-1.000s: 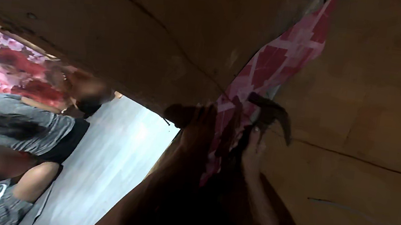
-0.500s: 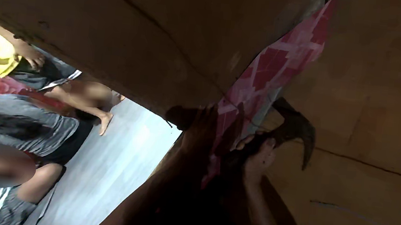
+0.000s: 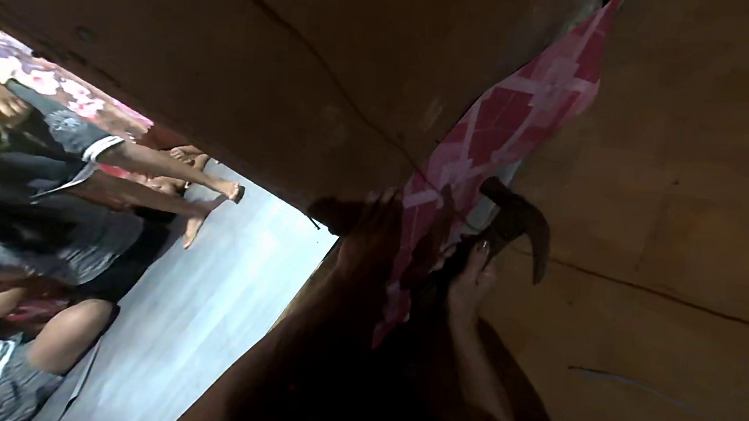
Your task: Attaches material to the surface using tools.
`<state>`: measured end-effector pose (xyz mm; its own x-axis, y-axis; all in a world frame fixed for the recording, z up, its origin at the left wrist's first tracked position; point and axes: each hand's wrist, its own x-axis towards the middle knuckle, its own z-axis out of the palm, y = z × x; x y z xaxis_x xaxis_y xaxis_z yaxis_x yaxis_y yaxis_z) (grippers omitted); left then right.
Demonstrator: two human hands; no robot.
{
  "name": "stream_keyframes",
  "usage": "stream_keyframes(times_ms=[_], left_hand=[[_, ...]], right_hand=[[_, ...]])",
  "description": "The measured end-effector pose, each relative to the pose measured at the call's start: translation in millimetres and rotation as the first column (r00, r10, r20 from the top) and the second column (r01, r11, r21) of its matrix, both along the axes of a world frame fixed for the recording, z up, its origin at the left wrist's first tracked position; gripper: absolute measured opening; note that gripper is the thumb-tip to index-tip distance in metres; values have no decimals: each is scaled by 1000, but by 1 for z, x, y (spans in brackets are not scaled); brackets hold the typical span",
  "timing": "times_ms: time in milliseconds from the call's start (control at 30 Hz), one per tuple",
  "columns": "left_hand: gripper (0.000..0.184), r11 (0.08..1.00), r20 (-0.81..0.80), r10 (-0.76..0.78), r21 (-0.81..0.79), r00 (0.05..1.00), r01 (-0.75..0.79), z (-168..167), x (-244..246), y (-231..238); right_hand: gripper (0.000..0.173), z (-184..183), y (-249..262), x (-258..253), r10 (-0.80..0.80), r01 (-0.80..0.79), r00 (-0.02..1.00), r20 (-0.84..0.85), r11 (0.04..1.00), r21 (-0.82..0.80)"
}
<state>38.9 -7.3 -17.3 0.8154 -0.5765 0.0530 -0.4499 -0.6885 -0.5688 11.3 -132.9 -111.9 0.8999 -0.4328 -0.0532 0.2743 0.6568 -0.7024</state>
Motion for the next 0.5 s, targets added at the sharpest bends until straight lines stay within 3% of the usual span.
stream_keyframes(times_ms=[133, 267, 333, 433, 467, 500], left_hand=[[37, 994, 48, 12, 106, 999, -17, 3, -3, -4], [58, 926, -217, 337, 249, 916, -282, -12, -6, -26], [62, 925, -313, 378, 172, 871, -340, -30, -1, -23], [65, 942, -402, 295, -29, 867, -334, -52, 8, -13], [62, 910, -466, 217, -222, 857, -351, -55, 11, -14], [56, 777, -555, 97, -476, 826, -411, -60, 14, -15]], right_hand=[[31, -8, 11, -11, 36, -36, 999, -12, 999, -3], [37, -48, -6, -32, 17, -20, 986, -164, 1000, -14], [40, -67, -23, -38, -28, 33, 963, -268, 999, 11], [43, -94, -52, -40, -58, 89, 885, -461, 995, 46], [44, -101, -62, -39, -60, 86, 857, -512, 996, 26], [46, -109, -71, -39, -56, 69, 837, -544, 998, 3]])
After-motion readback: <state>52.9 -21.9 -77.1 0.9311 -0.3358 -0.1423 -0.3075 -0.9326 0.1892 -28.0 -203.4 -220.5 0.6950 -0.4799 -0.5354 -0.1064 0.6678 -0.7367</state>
